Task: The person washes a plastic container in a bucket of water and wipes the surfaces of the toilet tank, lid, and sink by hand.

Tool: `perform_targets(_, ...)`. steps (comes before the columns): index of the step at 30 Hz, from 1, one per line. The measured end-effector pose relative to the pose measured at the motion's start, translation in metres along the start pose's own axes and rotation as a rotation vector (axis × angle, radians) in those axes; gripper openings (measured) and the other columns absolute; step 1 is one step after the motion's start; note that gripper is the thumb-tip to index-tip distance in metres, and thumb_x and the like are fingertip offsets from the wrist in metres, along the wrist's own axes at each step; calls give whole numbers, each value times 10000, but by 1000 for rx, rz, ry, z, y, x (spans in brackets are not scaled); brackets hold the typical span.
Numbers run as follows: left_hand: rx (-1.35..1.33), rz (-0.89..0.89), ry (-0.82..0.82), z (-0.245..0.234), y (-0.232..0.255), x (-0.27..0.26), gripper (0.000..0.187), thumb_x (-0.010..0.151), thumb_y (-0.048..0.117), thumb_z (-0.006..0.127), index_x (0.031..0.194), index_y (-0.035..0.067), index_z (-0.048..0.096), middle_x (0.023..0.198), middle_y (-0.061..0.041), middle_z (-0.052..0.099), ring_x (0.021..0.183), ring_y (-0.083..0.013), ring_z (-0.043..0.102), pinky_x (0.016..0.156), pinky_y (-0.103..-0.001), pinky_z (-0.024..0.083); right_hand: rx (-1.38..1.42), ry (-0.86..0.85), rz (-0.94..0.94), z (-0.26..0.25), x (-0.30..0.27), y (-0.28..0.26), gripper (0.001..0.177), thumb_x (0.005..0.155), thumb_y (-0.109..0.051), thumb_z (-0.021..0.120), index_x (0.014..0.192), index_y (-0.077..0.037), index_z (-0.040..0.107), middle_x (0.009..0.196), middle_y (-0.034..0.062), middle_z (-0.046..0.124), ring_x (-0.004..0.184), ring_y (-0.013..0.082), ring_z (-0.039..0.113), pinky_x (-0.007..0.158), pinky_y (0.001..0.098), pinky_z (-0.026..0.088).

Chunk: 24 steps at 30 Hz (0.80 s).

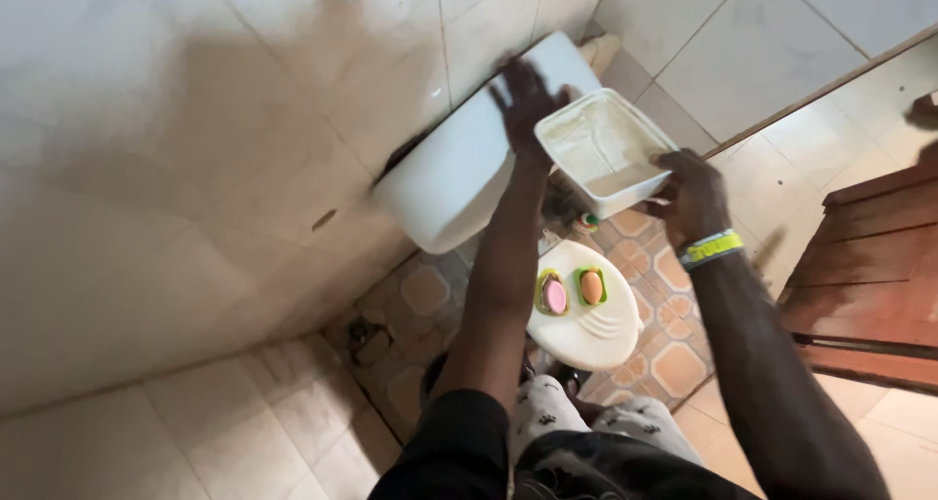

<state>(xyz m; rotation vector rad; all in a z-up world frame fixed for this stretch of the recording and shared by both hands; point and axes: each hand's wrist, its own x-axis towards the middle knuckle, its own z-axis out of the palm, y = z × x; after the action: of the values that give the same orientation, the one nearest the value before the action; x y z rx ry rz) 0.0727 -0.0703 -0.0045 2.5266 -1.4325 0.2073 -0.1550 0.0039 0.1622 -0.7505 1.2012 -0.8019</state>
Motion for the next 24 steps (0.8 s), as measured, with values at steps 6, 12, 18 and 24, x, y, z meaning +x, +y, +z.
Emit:
perform_targets(6,-26,390,-55,-33,27,2,750,988,534,436,1572,71,349,1685,-152,196,1568,-397,147,1227,-703,127,-46,132,-78,-32,17,-21,177,896,-235,648,1000,-93,662,905,75,613,806,239,655,684,417,615)
perform_targets(12,35,617,82,-19,-5,-50,667,1061,378,445,1639,74,310,1747,-123,178,1622,-346,132,1302,-622,100,-188,192,-189,-34,15,-12,186,881,-171,727,1028,-63,692,890,52,623,735,186,660,584,331,605)
perform_targets(18,107,392,-137,-60,-77,-113,773,999,407,503,1617,3,272,1706,-208,152,1570,-433,134,1243,-659,103,-260,146,-217,-13,8,21,230,872,-188,750,1051,-50,708,890,71,668,722,184,666,597,343,589)
perform_targets(24,52,135,-113,-72,-138,-156,1040,890,599,657,1637,58,176,1716,-190,93,1597,-409,105,1280,-639,87,15,-10,163,-12,3,57,271,902,-286,664,1078,-81,645,946,106,616,828,252,662,727,452,594)
